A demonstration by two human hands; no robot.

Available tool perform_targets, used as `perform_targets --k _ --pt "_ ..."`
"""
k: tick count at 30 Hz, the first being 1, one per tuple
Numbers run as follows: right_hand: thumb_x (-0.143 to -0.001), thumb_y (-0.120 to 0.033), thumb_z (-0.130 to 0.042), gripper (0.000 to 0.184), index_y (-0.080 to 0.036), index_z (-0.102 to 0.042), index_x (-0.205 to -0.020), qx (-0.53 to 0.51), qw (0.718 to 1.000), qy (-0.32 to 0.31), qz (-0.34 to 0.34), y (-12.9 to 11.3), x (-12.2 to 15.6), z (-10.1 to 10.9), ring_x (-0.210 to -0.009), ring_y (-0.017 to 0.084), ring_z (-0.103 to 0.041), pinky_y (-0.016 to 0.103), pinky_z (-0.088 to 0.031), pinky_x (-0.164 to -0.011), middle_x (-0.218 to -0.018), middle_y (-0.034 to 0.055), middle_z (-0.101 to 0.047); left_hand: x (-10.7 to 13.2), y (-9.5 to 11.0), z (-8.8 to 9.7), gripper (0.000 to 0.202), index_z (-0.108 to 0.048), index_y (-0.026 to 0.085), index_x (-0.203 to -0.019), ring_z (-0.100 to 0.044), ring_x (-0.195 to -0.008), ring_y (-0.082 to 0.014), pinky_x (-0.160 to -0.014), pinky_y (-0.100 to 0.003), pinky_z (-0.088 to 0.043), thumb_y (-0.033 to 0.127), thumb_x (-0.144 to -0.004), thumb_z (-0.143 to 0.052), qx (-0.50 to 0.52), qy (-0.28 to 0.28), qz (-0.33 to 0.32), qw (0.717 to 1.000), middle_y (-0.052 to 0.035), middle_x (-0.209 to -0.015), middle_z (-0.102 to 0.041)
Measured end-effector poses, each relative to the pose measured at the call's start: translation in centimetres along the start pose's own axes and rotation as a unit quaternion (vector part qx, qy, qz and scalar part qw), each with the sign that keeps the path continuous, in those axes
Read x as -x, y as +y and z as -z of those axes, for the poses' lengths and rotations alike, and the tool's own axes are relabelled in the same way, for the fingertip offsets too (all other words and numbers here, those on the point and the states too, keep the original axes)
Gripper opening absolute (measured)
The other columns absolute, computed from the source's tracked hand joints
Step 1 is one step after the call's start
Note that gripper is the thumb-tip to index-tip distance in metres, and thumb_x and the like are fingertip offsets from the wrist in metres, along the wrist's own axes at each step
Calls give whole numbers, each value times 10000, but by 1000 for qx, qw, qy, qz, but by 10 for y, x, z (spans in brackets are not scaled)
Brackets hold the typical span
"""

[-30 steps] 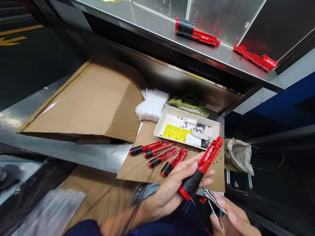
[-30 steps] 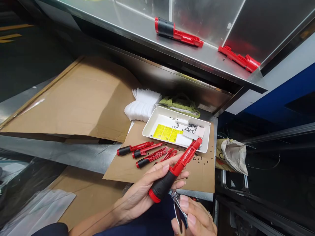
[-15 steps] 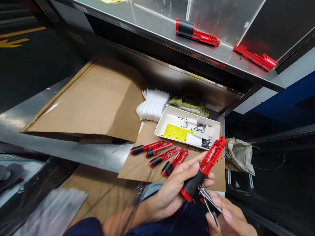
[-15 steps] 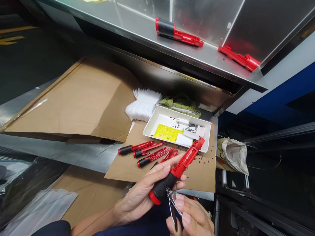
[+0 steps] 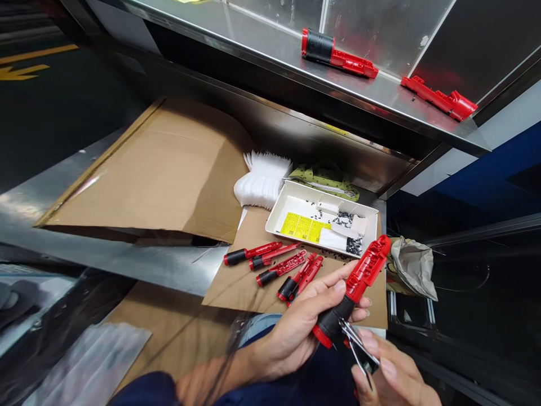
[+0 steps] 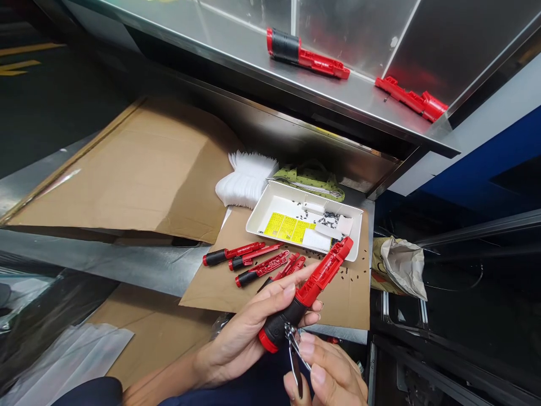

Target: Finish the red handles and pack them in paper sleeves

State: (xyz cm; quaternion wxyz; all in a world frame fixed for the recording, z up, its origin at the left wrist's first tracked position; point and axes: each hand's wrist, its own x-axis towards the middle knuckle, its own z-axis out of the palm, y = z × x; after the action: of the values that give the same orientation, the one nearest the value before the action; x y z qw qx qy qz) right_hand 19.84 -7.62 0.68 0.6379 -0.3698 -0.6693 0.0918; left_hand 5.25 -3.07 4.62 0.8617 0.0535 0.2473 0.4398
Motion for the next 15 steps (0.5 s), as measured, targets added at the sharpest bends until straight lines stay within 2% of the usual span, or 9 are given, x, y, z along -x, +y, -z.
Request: perform_targets --k 10,15 --pt "-867 -180 -697 137 -170 -625 -984 27 999 -23 9 -3 -3 2 -695 211 -771 261 -660 -570 -780 31 -770 2 3 -4 530 -662 220 -1285 -711 -783 -126 -735 -177 -542 334 -783 -789 -6 4 4 1000 -86 -901 -756" --pt "-868 -175 -701 74 -176 -631 -894 22 1000 -13 -15 -5 -3 -3 -695 197 -771 236 -655 -604 -752 22 -766 2 1 -1 517 -659 215 -1289 -699 -785 -124 -780 -202 -536 314 -796 -776 -14 10 15 1000 -81 -904 -745"
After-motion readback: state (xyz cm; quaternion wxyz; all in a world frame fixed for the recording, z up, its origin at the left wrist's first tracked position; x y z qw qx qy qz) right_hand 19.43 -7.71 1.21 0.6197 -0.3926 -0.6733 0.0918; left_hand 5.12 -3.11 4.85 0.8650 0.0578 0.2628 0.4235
